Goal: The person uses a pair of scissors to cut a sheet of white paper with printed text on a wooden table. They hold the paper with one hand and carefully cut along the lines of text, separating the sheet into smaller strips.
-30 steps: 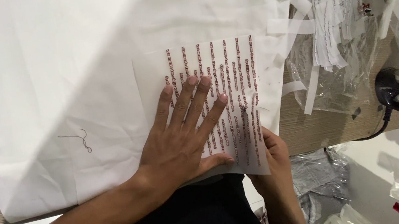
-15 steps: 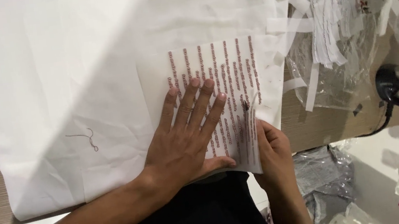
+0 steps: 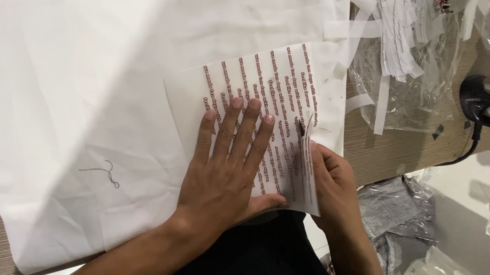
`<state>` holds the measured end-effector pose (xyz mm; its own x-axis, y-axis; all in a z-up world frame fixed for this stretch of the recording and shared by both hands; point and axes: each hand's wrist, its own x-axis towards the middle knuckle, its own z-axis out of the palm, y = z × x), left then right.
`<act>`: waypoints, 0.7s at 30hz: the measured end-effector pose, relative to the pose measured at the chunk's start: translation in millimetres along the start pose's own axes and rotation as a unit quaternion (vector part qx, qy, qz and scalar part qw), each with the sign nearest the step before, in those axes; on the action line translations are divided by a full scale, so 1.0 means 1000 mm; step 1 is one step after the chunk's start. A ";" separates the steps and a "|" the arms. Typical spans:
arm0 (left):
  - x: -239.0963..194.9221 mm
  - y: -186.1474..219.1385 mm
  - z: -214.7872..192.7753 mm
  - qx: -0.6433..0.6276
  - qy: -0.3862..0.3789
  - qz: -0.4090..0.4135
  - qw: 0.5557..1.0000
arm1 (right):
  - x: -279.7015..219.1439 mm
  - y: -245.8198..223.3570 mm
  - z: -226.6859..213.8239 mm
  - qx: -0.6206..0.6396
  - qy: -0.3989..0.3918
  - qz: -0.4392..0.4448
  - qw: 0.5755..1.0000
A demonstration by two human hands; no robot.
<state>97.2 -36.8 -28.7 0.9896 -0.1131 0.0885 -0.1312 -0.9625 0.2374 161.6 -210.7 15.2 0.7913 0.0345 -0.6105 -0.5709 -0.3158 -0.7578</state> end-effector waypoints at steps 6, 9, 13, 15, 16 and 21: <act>0.000 0.000 -0.001 0.003 0.003 0.003 1.000 | 0.005 0.003 -0.001 0.001 0.032 0.032 0.999; -0.001 0.000 0.000 0.003 0.012 0.004 1.000 | 0.012 0.016 -0.009 -0.005 0.010 -0.007 1.000; -0.002 0.000 0.001 -0.007 0.003 0.004 1.000 | 0.007 0.000 -0.003 -0.030 0.037 0.043 0.998; -0.002 0.000 0.000 -0.001 0.009 0.008 1.000 | 0.006 -0.001 -0.003 -0.041 0.031 0.033 0.998; -0.002 0.000 0.000 -0.001 0.008 0.008 1.000 | 0.008 -0.001 -0.003 -0.041 0.030 0.033 0.998; -0.002 0.000 0.000 -0.003 0.004 0.016 1.000 | 0.014 0.003 -0.009 -0.050 0.013 0.013 0.999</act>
<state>95.6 -36.5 -28.5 0.9845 -0.1417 0.1035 -0.1629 -0.9571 0.2395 172.7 -220.1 6.3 0.7824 -0.0004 -0.6228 -0.5683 -0.4094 -0.7137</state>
